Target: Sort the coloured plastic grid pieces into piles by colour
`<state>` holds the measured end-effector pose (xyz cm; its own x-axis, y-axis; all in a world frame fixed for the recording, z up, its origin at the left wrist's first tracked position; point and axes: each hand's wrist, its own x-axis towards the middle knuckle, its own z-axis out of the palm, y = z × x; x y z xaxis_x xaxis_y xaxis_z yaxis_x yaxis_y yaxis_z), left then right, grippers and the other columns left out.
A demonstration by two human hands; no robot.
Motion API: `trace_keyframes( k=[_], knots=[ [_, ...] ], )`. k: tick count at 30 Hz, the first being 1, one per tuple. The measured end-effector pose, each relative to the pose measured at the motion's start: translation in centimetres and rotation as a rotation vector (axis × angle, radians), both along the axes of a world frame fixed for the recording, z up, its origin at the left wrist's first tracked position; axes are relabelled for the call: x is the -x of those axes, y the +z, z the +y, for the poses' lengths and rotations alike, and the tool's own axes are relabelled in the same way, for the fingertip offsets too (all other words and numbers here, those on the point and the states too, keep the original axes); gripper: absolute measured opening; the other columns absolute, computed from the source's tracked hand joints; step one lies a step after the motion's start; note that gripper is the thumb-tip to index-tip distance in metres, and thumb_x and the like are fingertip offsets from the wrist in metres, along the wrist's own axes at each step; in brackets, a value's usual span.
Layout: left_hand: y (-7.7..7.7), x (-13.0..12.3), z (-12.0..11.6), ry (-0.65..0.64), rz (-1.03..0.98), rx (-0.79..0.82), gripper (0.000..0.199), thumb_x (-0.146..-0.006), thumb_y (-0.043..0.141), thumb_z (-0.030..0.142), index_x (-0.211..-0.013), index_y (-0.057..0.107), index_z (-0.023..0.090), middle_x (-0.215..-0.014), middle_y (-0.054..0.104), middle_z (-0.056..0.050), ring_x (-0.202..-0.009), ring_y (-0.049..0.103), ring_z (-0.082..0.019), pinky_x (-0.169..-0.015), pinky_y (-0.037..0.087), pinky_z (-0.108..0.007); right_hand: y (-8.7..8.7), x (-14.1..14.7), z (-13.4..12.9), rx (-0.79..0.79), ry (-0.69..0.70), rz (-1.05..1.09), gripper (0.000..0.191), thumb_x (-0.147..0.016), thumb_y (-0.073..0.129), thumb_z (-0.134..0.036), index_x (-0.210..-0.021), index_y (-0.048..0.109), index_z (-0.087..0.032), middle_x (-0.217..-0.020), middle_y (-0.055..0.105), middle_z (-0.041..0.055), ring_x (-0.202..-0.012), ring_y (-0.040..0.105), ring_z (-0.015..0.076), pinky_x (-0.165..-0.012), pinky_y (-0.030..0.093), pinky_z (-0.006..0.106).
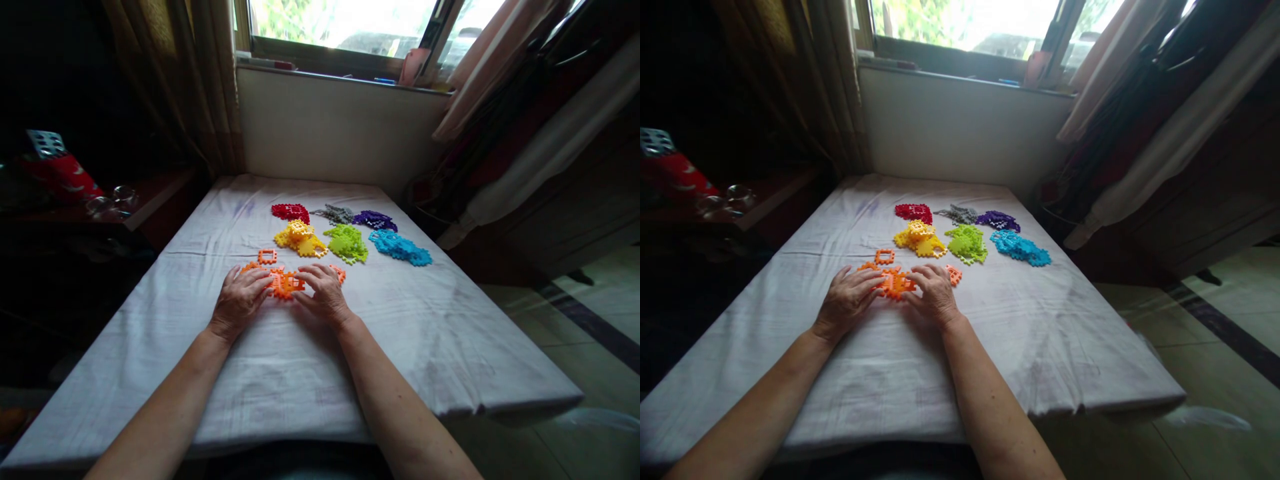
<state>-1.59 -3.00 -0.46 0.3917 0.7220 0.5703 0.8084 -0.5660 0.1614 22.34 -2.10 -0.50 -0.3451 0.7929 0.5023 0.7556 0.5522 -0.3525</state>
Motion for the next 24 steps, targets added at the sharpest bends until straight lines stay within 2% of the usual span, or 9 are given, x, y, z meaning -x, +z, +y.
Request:
trace_keyframes(
  k=[5, 9, 13, 19, 22, 24],
  knots=[
    [0.5, 0.1, -0.1, 0.008, -0.054, -0.109, 0.032, -0.1, 0.045, 0.04, -0.101, 0.073, 0.024, -0.103, 0.077, -0.005, -0.098, 0.07, -0.02, -0.104, 0.045, -0.041, -0.1, -1.2, 0.5, -0.018, -0.095, 0.116, 0.029, -0.082, 0.074, -0.041, -0.108, 0.075, -0.029, -0.121, 0.07, 0.0066, -0.113, 0.061, 0.0246, -0.101, 0.044, 0.042],
    [0.7, 0.1, -0.3, 0.067, -0.118, -0.131, 0.032, -0.099, 0.048, 0.042, -0.098, 0.074, 0.023, -0.098, 0.075, -0.006, -0.092, 0.068, -0.02, -0.088, 0.052, -0.034, -0.2, -4.5, 1.5, 0.055, -0.34, 0.27, 0.032, -0.087, 0.065, -0.045, -0.111, 0.073, -0.025, -0.121, 0.071, 0.0084, -0.114, 0.061, 0.0252, -0.1, 0.045, 0.041],
    [0.5, 0.2, -0.2, 0.115, -0.145, -0.142, 0.037, -0.099, 0.046, 0.047, -0.096, 0.074, 0.023, -0.087, 0.075, -0.006, -0.082, 0.068, -0.02, -0.079, 0.053, -0.032, -0.4, -7.1, 2.0, 0.213, -0.546, 0.26, 0.037, -0.086, 0.064, -0.045, -0.116, 0.071, -0.023, -0.12, 0.072, 0.009, -0.112, 0.062, 0.0266, -0.1, 0.046, 0.043],
    [0.0, 0.5, -0.1, 0.129, -0.259, -0.093, 0.042, -0.096, 0.047, 0.054, -0.089, 0.073, 0.022, -0.085, 0.078, -0.004, -0.077, 0.072, -0.019, -0.076, 0.055, -0.03, -0.1, -6.7, 1.3, 0.345, -0.528, 0.11, 0.038, -0.081, 0.072, -0.042, -0.116, 0.072, -0.028, -0.124, 0.07, 0.007, -0.119, 0.059, 0.0274, -0.102, 0.044, 0.045],
    [-0.1, 0.3, -0.3, 0.137, -0.339, -0.036, 0.04, -0.094, 0.051, 0.055, -0.09, 0.074, 0.023, -0.085, 0.078, -0.002, -0.075, 0.073, -0.019, -0.075, 0.057, -0.029, 0.2, -6.5, 1.2, 0.294, -0.511, 0.11, 0.035, -0.08, 0.072, -0.04, -0.113, 0.073, -0.028, -0.132, 0.066, 0.0073, -0.123, 0.056, 0.0282, -0.103, 0.043, 0.046],
    [-0.2, 0.0, -0.4, 0.144, -0.38, 0.009, 0.037, -0.093, 0.053, 0.055, -0.093, 0.074, 0.024, -0.089, 0.079, -0.001, -0.079, 0.074, -0.019, -0.078, 0.058, -0.03, 0.4, -6.2, 1.2, 0.216, -0.482, 0.14, 0.028, -0.082, 0.069, -0.036, -0.107, 0.075, -0.026, -0.128, 0.068, 0.0076, -0.12, 0.058, 0.027, -0.102, 0.044, 0.045]
  ],
)
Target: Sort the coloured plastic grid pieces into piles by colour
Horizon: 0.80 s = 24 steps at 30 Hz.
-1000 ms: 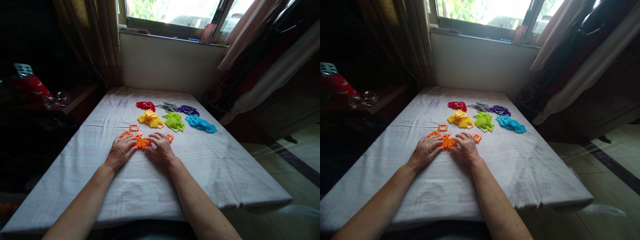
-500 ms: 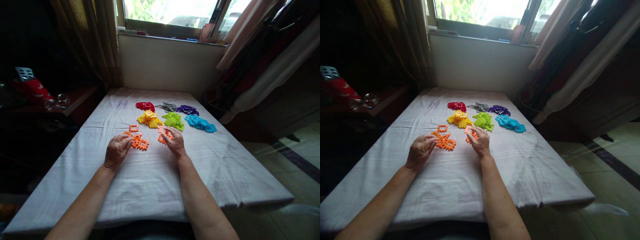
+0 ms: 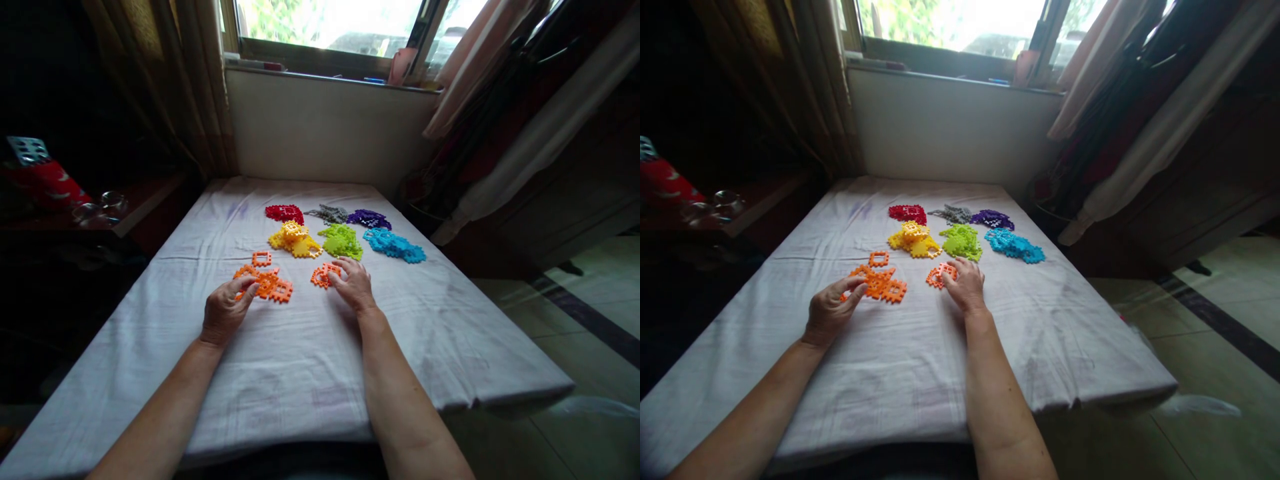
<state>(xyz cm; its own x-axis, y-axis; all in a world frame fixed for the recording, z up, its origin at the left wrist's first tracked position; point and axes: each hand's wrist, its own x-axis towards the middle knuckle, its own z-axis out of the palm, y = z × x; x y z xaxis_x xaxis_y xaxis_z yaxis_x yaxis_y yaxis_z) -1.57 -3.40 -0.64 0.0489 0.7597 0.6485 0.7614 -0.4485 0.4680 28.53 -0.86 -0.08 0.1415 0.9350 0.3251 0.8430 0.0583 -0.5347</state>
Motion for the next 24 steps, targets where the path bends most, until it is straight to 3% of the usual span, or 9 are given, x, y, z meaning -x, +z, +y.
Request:
trace_keyframes(
  k=[4, 7, 11, 14, 17, 20, 24],
  knots=[
    [0.0, -0.7, -0.3, -0.034, -0.033, 0.066, 0.035, -0.092, 0.054, 0.053, -0.093, 0.074, 0.024, -0.09, 0.079, -0.002, -0.082, 0.075, -0.02, -0.078, 0.058, -0.03, 0.3, 2.1, -0.3, -0.131, 0.224, 0.063, 0.018, -0.086, 0.067, -0.034, -0.098, 0.076, -0.024, -0.103, 0.076, 0.007, -0.102, 0.068, 0.0227, -0.097, 0.049, 0.038],
    [0.0, -1.2, -0.4, -0.057, -0.031, 0.093, 0.035, -0.092, 0.053, 0.054, -0.09, 0.074, 0.025, -0.089, 0.079, -0.002, -0.08, 0.074, -0.02, -0.076, 0.059, -0.03, 0.1, 4.8, -1.0, -0.139, 0.421, 0.161, 0.025, -0.084, 0.071, -0.035, -0.107, 0.074, -0.025, -0.098, 0.078, 0.0045, -0.093, 0.071, 0.0196, -0.092, 0.053, 0.035],
    [-0.3, -1.5, -0.3, -0.113, -0.024, 0.1, 0.037, -0.092, 0.052, 0.054, -0.092, 0.074, 0.023, -0.088, 0.079, -0.003, -0.078, 0.074, -0.019, -0.075, 0.059, -0.03, -0.4, 7.7, -1.8, -0.103, 0.51, 0.316, 0.018, -0.086, 0.065, -0.032, -0.101, 0.074, -0.025, -0.089, 0.078, 0.0018, -0.08, 0.071, 0.0164, -0.081, 0.056, 0.03],
    [-0.4, -1.4, -0.2, -0.138, -0.003, 0.127, 0.037, -0.093, 0.052, 0.053, -0.096, 0.073, 0.023, -0.091, 0.079, -0.004, -0.08, 0.074, -0.019, -0.077, 0.059, -0.03, -0.4, 7.3, -1.5, -0.096, 0.472, 0.396, 0.018, -0.087, 0.059, -0.032, -0.091, 0.074, -0.023, -0.081, 0.076, 0.002, -0.072, 0.07, 0.0156, -0.073, 0.056, 0.027],
    [-0.3, -0.7, 0.2, -0.091, 0.035, 0.106, 0.035, -0.093, 0.052, 0.052, -0.1, 0.072, 0.024, -0.097, 0.078, -0.004, -0.088, 0.073, -0.02, -0.084, 0.057, -0.033, -0.3, 5.0, -0.7, -0.11, 0.283, 0.402, 0.022, -0.086, 0.057, -0.035, -0.092, 0.074, -0.023, -0.083, 0.077, 0.0028, -0.073, 0.07, 0.0172, -0.072, 0.055, 0.028],
    [-0.4, 0.6, 0.6, -0.024, 0.08, 0.063, 0.032, -0.094, 0.051, 0.047, -0.102, 0.071, 0.024, -0.102, 0.077, -0.006, -0.097, 0.071, -0.022, -0.092, 0.054, -0.036, -0.6, 2.4, 0.1, -0.089, 0.087, 0.315, 0.022, -0.085, 0.056, -0.036, -0.092, 0.074, -0.024, -0.083, 0.076, 0.0024, -0.075, 0.07, 0.0183, -0.071, 0.054, 0.029],
    [-1.1, 2.5, 1.3, 0.008, 0.163, 0.103, 0.028, -0.091, 0.053, 0.043, -0.1, 0.072, 0.024, -0.109, 0.076, -0.007, -0.105, 0.068, -0.024, -0.098, 0.051, -0.041, -1.3, 1.3, 0.4, -0.131, -0.005, 0.127, 0.021, -0.086, 0.056, -0.032, -0.092, 0.075, -0.024, -0.087, 0.075, 0.0043, -0.08, 0.067, 0.0202, -0.075, 0.052, 0.032]
  ],
)
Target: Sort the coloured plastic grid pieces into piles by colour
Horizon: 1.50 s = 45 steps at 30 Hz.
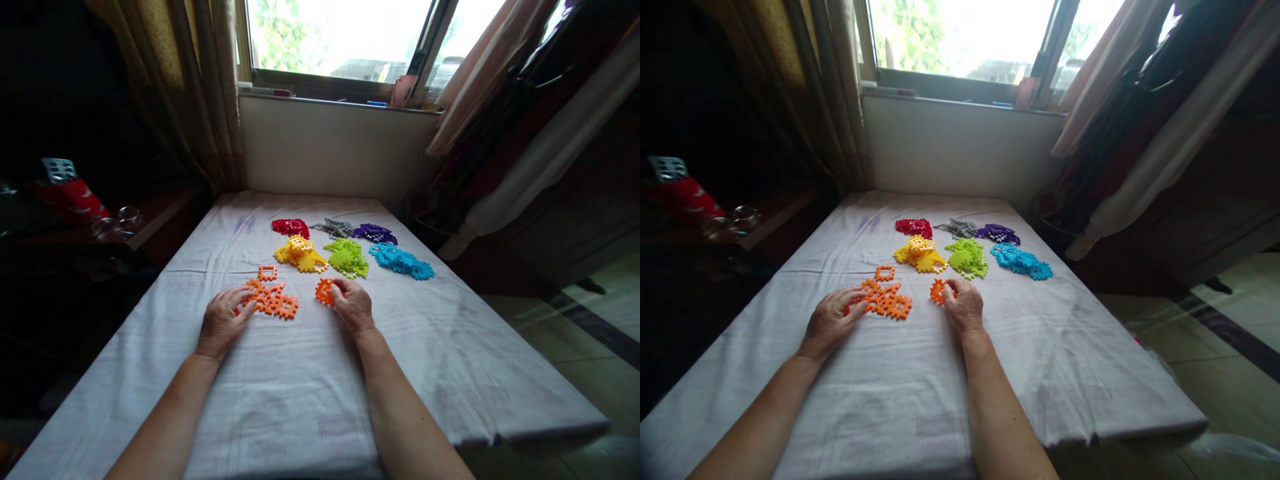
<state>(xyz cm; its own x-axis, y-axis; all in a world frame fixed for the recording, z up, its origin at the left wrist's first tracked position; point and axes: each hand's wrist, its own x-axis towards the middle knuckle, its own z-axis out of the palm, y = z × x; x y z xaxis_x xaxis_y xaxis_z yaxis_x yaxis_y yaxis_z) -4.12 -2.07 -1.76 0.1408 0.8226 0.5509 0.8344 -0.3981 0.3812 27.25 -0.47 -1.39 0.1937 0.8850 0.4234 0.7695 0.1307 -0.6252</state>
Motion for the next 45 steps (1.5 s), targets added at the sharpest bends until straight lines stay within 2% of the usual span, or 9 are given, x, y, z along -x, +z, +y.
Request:
trace_keyframes(
  k=[5, 10, 14, 19, 23, 29, 37, 41, 45],
  knots=[
    [-1.1, 1.5, 0.6, 0.131, 0.083, 0.029, 0.033, -0.087, 0.055, 0.047, -0.104, 0.071, 0.024, -0.121, 0.072, -0.011, -0.113, 0.066, -0.029, -0.099, 0.05, -0.046, 0.2, 1.5, -0.7, -0.169, -0.08, -0.176, 0.025, -0.087, 0.058, -0.029, -0.106, 0.074, -0.02, -0.108, 0.072, 0.0114, -0.1, 0.062, 0.0257, -0.091, 0.046, 0.039],
    [-1.6, 2.2, 0.9, 0.204, 0.094, 0.038, 0.034, -0.089, 0.051, 0.045, -0.11, 0.069, 0.025, -0.119, 0.073, -0.01, -0.112, 0.067, -0.028, -0.098, 0.049, -0.046, 0.8, 5.3, -2.1, -0.127, 0.316, -0.29, 0.025, -0.086, 0.068, -0.04, -0.106, 0.073, -0.026, -0.116, 0.072, 0.0075, -0.112, 0.059, 0.0263, -0.101, 0.041, 0.042],
    [-1.2, 2.1, 0.6, 0.21, 0.116, 0.093, 0.033, -0.088, 0.054, 0.044, -0.109, 0.07, 0.025, -0.115, 0.075, -0.009, -0.108, 0.068, -0.028, -0.097, 0.049, -0.046, 1.1, 7.2, -2.9, 0.002, 0.426, -0.387, 0.037, -0.08, 0.075, -0.045, -0.113, 0.071, -0.027, -0.115, 0.073, 0.0061, -0.118, 0.056, 0.0296, -0.097, 0.042, 0.044],
    [0.0, 0.0, -0.4, 0.037, 0.167, 0.031, 0.036, -0.089, 0.057, 0.041, -0.122, 0.068, 0.032, -0.14, 0.062, -0.009, -0.134, 0.052, -0.031, -0.112, 0.035, -0.058, 1.4, 6.9, -3.2, -0.017, 0.45, -0.34, 0.024, -0.082, 0.073, -0.044, -0.099, 0.073, -0.026, -0.103, 0.074, 0.0058, -0.107, 0.059, 0.0253, -0.094, 0.041, 0.041],
    [0.1, -1.4, -1.0, -0.154, 0.225, 0.151, 0.031, -0.091, 0.056, 0.039, -0.119, 0.07, 0.037, -0.139, 0.063, -0.006, -0.136, 0.05, -0.031, -0.114, 0.027, -0.065, 1.4, 5.6, -2.7, -0.104, 0.399, -0.27, 0.027, -0.082, 0.073, -0.04, -0.105, 0.073, -0.026, -0.106, 0.074, 0.0046, -0.11, 0.059, 0.0243, -0.1, 0.037, 0.041],
    [0.0, -0.9, -0.7, -0.152, 0.201, 0.211, 0.03, -0.09, 0.055, 0.04, -0.115, 0.072, 0.035, -0.134, 0.067, -0.008, -0.13, 0.056, -0.031, -0.11, 0.033, -0.065, 0.3, 1.7, -1.2, -0.147, 0.008, -0.228, 0.028, -0.083, 0.07, -0.043, -0.105, 0.072, -0.025, -0.107, 0.072, 0.0077, -0.106, 0.057, 0.0267, -0.094, 0.039, 0.041],
    [0.5, -0.8, -0.8, -0.165, 0.103, 0.231, 0.026, -0.089, 0.054, 0.04, -0.104, 0.074, 0.031, -0.122, 0.073, -0.006, -0.123, 0.061, -0.029, -0.112, 0.032, -0.064, -0.7, 0.0, -0.8, -0.05, -0.115, -0.236, 0.025, -0.082, 0.071, -0.042, -0.099, 0.074, -0.024, -0.108, 0.071, 0.0102, -0.105, 0.057, 0.0289, -0.089, 0.042, 0.043],
    [0.4, 0.5, 0.0, -0.107, -0.004, 0.093, 0.027, -0.089, 0.052, 0.036, -0.103, 0.072, 0.026, -0.116, 0.075, -0.006, -0.114, 0.066, -0.024, -0.106, 0.047, -0.046, 0.3, 1.5, -1.2, -0.124, -0.06, -0.21, 0.02, -0.084, 0.067, -0.035, -0.099, 0.074, -0.024, -0.119, 0.069, 0.0103, -0.115, 0.055, 0.0294, -0.099, 0.04, 0.047],
    [-0.3, 2.2, 0.9, 0.063, 0.012, 0.027, 0.026, -0.087, 0.052, 0.037, -0.1, 0.072, 0.026, -0.114, 0.075, -0.006, -0.109, 0.068, -0.024, -0.1, 0.052, -0.041, 1.7, 5.5, -1.5, -0.06, 0.242, -0.283, 0.018, -0.088, 0.062, -0.029, -0.1, 0.074, -0.024, -0.119, 0.07, 0.0082, -0.116, 0.057, 0.0259, -0.104, 0.041, 0.042]
  ],
)
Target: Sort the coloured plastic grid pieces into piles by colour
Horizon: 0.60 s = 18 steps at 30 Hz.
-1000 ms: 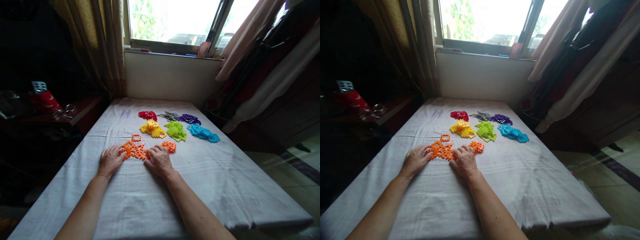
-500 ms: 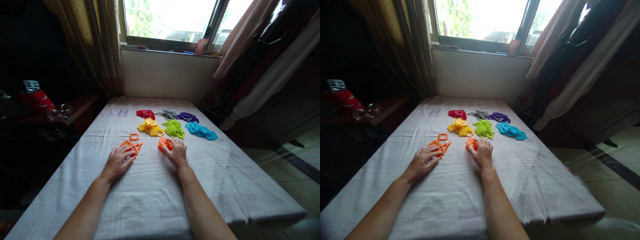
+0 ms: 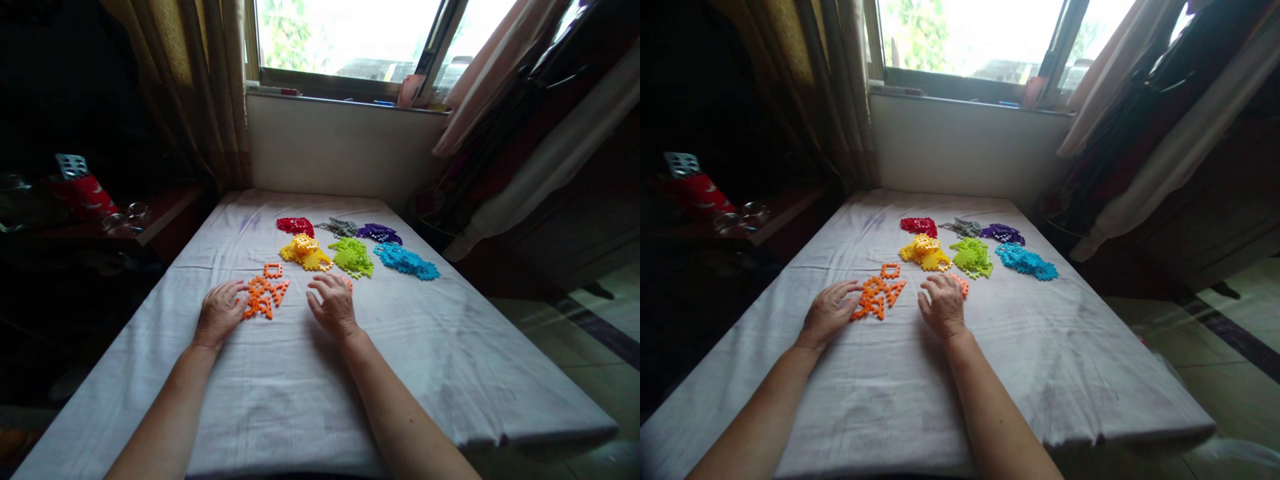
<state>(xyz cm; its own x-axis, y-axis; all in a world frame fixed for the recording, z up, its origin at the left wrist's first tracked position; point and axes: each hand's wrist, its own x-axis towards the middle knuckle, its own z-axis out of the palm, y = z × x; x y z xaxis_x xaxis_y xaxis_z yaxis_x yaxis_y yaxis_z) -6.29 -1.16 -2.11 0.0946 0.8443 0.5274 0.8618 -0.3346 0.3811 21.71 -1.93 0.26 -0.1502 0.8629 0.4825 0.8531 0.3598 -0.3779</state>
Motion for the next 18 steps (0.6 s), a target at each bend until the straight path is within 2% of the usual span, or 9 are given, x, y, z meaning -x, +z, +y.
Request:
trace_keyframes(
  k=[3, 6, 10, 14, 18],
  knots=[
    [-0.4, 0.3, 0.1, 0.078, 0.044, 0.066, 0.03, -0.084, 0.055, 0.039, -0.106, 0.071, 0.025, -0.119, 0.074, -0.007, -0.112, 0.067, -0.025, -0.101, 0.051, -0.041, 0.9, 3.5, 0.2, 0.172, 0.135, -0.113, 0.033, -0.088, 0.063, -0.033, -0.119, 0.069, -0.023, -0.128, 0.066, 0.0097, -0.116, 0.057, 0.0255, -0.101, 0.044, 0.039],
    [-0.1, 0.0, -0.2, 0.101, 0.07, 0.181, 0.034, -0.084, 0.056, 0.039, -0.112, 0.07, 0.026, -0.123, 0.072, -0.006, -0.117, 0.064, -0.025, -0.105, 0.047, -0.042, 1.6, 5.8, 0.5, 0.295, 0.141, -0.184, 0.043, -0.088, 0.061, -0.039, -0.128, 0.062, -0.024, -0.135, 0.061, 0.0104, -0.117, 0.056, 0.0266, -0.097, 0.046, 0.039],
    [0.8, -0.7, -0.6, 0.097, 0.08, 0.263, 0.032, -0.084, 0.055, 0.037, -0.111, 0.07, 0.028, -0.122, 0.073, -0.004, -0.119, 0.063, -0.026, -0.107, 0.043, -0.045, 1.8, 6.4, 0.7, 0.345, 0.144, -0.189, 0.031, -0.087, 0.061, -0.034, -0.116, 0.067, -0.025, -0.127, 0.063, 0.0085, -0.112, 0.056, 0.0239, -0.095, 0.046, 0.036],
    [1.3, -0.5, -0.6, 0.09, 0.069, 0.278, 0.031, -0.084, 0.055, 0.038, -0.108, 0.071, 0.027, -0.118, 0.074, -0.004, -0.113, 0.066, -0.025, -0.104, 0.045, -0.043, 0.9, 5.9, 0.8, 0.307, 0.19, -0.142, 0.027, -0.085, 0.06, -0.021, -0.11, 0.069, -0.023, -0.118, 0.064, 0.008, -0.106, 0.058, 0.0207, -0.092, 0.047, 0.031],
    [1.3, 0.6, -0.5, 0.15, 0.069, 0.298, 0.037, -0.081, 0.057, 0.043, -0.11, 0.071, 0.026, -0.119, 0.073, -0.006, -0.113, 0.066, -0.026, -0.103, 0.045, -0.041, -0.1, 5.8, 1.0, 0.274, 0.175, -0.087, 0.024, -0.087, 0.055, -0.014, -0.104, 0.07, -0.021, -0.116, 0.065, 0.0094, -0.105, 0.059, 0.0197, -0.091, 0.048, 0.03]
  ],
)
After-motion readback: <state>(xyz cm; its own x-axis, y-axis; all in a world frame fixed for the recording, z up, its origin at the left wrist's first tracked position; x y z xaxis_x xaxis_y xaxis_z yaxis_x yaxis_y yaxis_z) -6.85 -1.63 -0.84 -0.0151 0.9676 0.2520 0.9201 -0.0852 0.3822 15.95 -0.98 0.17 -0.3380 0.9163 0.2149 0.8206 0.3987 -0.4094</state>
